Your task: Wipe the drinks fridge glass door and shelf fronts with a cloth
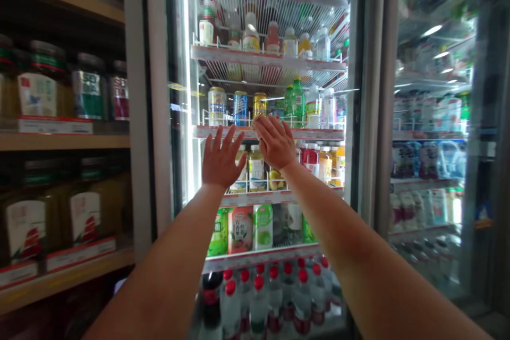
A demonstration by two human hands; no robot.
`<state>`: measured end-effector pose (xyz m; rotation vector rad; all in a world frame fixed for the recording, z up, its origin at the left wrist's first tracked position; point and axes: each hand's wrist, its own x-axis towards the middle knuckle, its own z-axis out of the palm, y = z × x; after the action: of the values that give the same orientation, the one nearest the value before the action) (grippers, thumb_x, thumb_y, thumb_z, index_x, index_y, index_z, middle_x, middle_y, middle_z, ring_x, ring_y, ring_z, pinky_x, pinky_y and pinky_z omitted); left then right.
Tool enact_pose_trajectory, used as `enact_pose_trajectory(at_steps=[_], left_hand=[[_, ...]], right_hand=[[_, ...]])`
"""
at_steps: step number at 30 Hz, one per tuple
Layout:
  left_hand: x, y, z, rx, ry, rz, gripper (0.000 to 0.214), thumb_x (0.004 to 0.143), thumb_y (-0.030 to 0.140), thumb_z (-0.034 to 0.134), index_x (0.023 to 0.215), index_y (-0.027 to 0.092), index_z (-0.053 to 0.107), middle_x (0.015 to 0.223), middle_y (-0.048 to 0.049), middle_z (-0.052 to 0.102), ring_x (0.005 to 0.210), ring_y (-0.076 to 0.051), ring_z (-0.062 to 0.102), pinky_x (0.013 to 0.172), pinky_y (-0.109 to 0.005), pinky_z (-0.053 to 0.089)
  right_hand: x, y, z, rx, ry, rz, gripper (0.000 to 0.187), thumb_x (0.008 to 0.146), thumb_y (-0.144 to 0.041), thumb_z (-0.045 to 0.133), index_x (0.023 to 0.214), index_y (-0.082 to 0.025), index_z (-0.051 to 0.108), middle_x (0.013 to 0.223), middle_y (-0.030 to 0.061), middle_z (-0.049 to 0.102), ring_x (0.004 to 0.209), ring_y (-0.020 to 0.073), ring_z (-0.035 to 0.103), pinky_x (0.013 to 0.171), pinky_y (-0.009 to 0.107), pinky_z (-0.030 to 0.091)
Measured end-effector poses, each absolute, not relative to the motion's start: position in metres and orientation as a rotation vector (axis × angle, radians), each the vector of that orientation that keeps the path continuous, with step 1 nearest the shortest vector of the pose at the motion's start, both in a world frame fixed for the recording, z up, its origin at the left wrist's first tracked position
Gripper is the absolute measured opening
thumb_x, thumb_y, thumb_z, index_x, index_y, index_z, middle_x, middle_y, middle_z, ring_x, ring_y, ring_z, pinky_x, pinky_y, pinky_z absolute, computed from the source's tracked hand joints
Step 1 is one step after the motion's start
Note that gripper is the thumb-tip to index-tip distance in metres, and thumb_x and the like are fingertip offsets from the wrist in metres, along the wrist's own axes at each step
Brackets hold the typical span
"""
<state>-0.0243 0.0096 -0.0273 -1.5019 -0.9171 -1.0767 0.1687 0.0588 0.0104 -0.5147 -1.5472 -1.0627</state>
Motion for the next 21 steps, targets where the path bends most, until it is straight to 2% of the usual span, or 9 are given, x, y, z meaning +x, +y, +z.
enact_pose_trajectory(at_steps=[3, 7, 13, 18, 21], left_hand=[[-0.024, 0.0095, -0.0272, -1.499, -0.912, -1.077, 0.057, 0.102, 0.038, 0.052, 0.157, 0.026, 0.04, 0.165, -0.0046, 0.028, 0.156, -0.03, 0.012, 0.127, -0.056, 0.011], [-0.0235, 0.0094, -0.0275, -1.501, -0.929, -1.074, 0.057, 0.102, 0.037, 0.052, 0.156, 0.025, 0.042, 0.165, -0.0047, 0.029, 0.156, -0.031, 0.012, 0.127, -0.055, 0.011], [-0.0233, 0.0087, -0.0274, -1.477, -0.931, -1.04, 0.056, 0.103, 0.038, 0.05, 0.156, 0.023, 0.043, 0.165, -0.0057, 0.028, 0.156, -0.032, 0.013, 0.126, -0.056, 0.013], [-0.0232, 0.0111, -0.028, -1.5, -0.952, -1.054, 0.056, 0.103, 0.041, 0.046, 0.157, 0.023, 0.041, 0.166, -0.0034, 0.025, 0.156, -0.03, 0.009, 0.127, -0.056, 0.01], [-0.0246, 0.0116, -0.0293, -1.526, -0.99, -1.054, 0.057, 0.104, 0.046, 0.041, 0.156, 0.021, 0.042, 0.168, 0.0006, 0.022, 0.157, -0.029, 0.007, 0.129, -0.052, 0.005]], right_hand=[[0.1684, 0.0588, 0.0082, -0.524, -1.52, -1.043, 0.047, 0.101, -0.026, 0.041, 0.147, -0.031, 0.054, 0.152, -0.0047, 0.052, 0.144, 0.0213, 0.043, 0.123, 0.045, 0.028], [0.1677, 0.061, 0.0087, -0.638, -1.278, -0.855, 0.048, 0.102, -0.026, 0.039, 0.146, -0.028, 0.055, 0.15, 0.0011, 0.055, 0.14, 0.0274, 0.046, 0.118, 0.051, 0.031], [0.1698, 0.0542, 0.0043, -0.551, -1.513, -1.028, 0.046, 0.101, -0.028, 0.043, 0.145, -0.029, 0.056, 0.15, -0.0049, 0.054, 0.139, 0.0212, 0.047, 0.118, 0.043, 0.032], [0.1684, 0.057, 0.0052, -0.676, -1.334, -0.912, 0.045, 0.103, -0.027, 0.038, 0.142, -0.025, 0.059, 0.148, -0.0015, 0.058, 0.137, 0.0242, 0.049, 0.115, 0.046, 0.036], [0.1682, 0.0584, 0.005, -0.694, -1.372, -0.929, 0.046, 0.103, -0.027, 0.037, 0.144, -0.025, 0.057, 0.15, -0.0007, 0.055, 0.139, 0.0254, 0.047, 0.115, 0.046, 0.036]])
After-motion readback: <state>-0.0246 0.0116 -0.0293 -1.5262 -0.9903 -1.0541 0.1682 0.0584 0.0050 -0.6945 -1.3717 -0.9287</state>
